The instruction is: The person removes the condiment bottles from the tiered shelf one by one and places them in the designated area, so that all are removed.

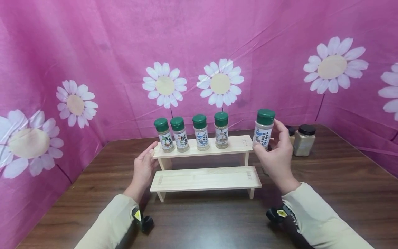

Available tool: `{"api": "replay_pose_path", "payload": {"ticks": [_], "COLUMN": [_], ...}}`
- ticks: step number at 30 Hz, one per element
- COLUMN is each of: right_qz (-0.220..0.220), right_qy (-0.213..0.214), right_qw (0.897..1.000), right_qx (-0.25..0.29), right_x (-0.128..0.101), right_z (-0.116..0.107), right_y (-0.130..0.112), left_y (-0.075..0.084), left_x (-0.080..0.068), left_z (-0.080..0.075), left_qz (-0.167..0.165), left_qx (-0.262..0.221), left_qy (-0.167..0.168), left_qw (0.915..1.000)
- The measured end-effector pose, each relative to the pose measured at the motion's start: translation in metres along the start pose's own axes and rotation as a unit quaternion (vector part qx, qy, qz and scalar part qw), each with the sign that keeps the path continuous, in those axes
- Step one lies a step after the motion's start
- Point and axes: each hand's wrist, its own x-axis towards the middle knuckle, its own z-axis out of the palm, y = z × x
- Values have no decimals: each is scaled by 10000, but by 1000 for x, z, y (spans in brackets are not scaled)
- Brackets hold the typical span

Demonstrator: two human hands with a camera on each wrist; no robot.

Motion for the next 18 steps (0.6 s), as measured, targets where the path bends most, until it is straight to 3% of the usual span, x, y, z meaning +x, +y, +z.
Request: {"api": "replay_pose_path", "payload": {"ticks": [11, 18], "right_qz": [322, 497], "right_qy": [411, 632], "right_qw": [9958, 9866], "right_qx": [-748, -1418], "right_x": [4, 8], "right_z": [-25, -44], "right_y": [1, 11], "left_y": [0, 0], "left_x": [0, -1], "left_z": [1, 0], "left_qz": [29, 48], "left_qx": [-61, -45], "left_qy": [-61, -64], "left_qw": [10000, 10000]}}
